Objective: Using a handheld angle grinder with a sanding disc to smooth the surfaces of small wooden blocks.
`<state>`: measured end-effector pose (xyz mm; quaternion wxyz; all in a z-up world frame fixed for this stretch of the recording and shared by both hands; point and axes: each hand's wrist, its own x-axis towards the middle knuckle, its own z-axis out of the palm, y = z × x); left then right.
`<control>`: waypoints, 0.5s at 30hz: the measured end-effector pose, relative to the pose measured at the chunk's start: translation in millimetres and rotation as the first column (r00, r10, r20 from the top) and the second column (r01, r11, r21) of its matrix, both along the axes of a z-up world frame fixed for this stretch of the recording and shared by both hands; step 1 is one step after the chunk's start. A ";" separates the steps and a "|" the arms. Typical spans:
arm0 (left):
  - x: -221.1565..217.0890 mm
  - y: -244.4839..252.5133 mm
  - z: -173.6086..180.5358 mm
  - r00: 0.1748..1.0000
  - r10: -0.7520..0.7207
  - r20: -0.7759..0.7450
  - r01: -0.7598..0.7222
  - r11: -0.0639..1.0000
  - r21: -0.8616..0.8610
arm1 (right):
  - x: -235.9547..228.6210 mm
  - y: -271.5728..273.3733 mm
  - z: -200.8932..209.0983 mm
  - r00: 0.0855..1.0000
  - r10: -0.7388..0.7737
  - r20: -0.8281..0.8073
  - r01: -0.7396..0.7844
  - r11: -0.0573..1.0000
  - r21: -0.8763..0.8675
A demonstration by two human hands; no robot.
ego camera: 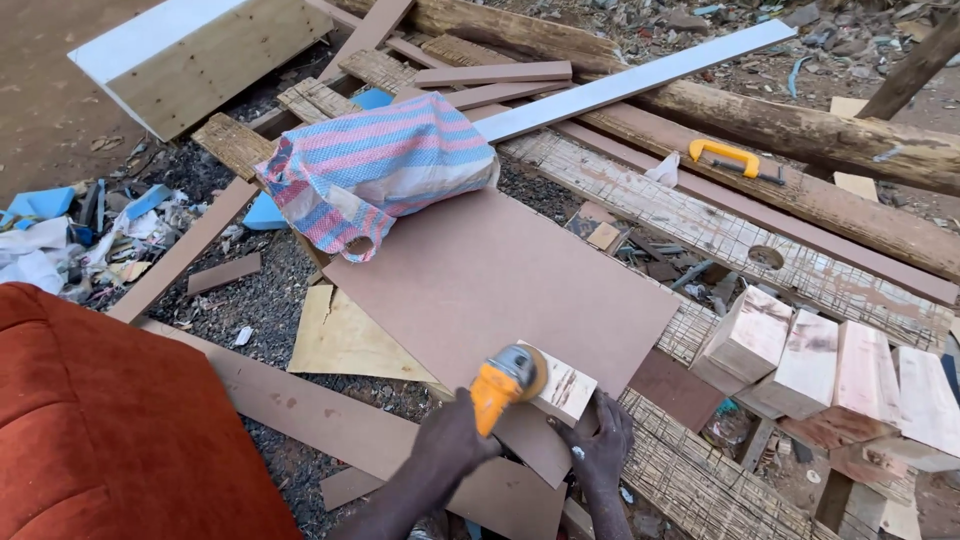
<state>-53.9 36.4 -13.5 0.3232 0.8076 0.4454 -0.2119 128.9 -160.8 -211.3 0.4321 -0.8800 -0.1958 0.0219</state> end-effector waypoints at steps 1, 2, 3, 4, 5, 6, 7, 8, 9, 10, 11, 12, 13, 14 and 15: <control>2.5 -8.8 4.8 1.000 0.008 0.003 -0.008 1.000 -0.005 | 3.1 -0.3 -6.6 1.000 0.008 0.003 -0.008 1.000 -0.005; 4.2 -17.7 9.8 0.998 -0.055 0.015 0.055 0.998 -0.014 | 5.3 -0.8 -13.0 0.999 0.021 0.048 -0.022 1.000 0.007; 5.1 -28.6 14.3 0.993 -0.115 0.029 0.116 0.993 -0.024 | 6.9 -3.6 -19.8 0.995 0.037 0.093 -0.038 0.999 0.018; 2.9 -26.1 4.5 0.994 -0.105 0.032 0.106 0.994 -0.032 | 4.0 -5.5 -13.8 0.994 0.047 0.094 -0.048 0.999 0.010; 1.4 -21.3 -3.7 0.993 -0.089 0.073 0.089 0.996 0.003 | 1.9 -4.2 -6.8 0.999 0.033 -0.002 -0.033 0.999 0.004; 0.2 -17.3 -11.3 0.991 -0.074 0.114 0.070 0.997 0.037 | 0.0 -3.7 1.0 0.995 0.017 -0.099 -0.017 1.000 -0.004; -4.2 -2.4 -16.8 0.990 -0.075 0.119 0.070 0.997 0.042 | -0.8 -1.6 5.7 0.995 0.017 -0.093 -0.017 1.000 0.000; -7.6 11.8 -22.0 0.996 0.016 0.091 -0.019 1.000 0.025 | -0.9 -0.4 10.6 0.995 0.020 -0.103 -0.022 1.000 -0.020; -9.1 23.1 -27.3 0.993 0.096 0.063 -0.097 0.995 0.007 | -1.5 -4.8 16.3 0.994 0.010 -0.112 -0.016 0.999 -0.045; -17.3 34.4 -30.0 0.994 0.085 0.069 -0.086 0.996 0.007 | -0.9 -1.5 35.8 0.994 -0.001 -0.106 -0.004 0.999 -0.044; -27.6 44.5 -34.1 0.986 0.141 0.089 -0.144 0.989 0.028 | -3.5 0.0 53.3 0.981 -0.004 -0.196 -0.016 0.995 -0.103; -36.8 55.0 -38.4 0.974 0.196 0.110 -0.203 0.978 0.049 | -5.0 1.9 70.8 0.959 -0.013 -0.284 -0.034 0.987 -0.158; -41.6 56.0 -34.1 0.976 0.182 0.117 -0.189 0.980 0.055 | -13.2 9.3 110.9 0.960 -0.025 -0.279 -0.019 0.988 -0.152; -45.9 57.2 -30.1 0.965 0.218 0.143 -0.226 0.973 0.043 | -21.3 16.6 150.8 0.869 -0.017 -0.494 -0.008 0.999 -0.048; -56.6 53.4 -28.2 0.954 0.256 0.157 -0.263 0.964 0.025 | -35.3 18.8 188.5 0.727 0.013 -0.687 0.025 0.999 0.045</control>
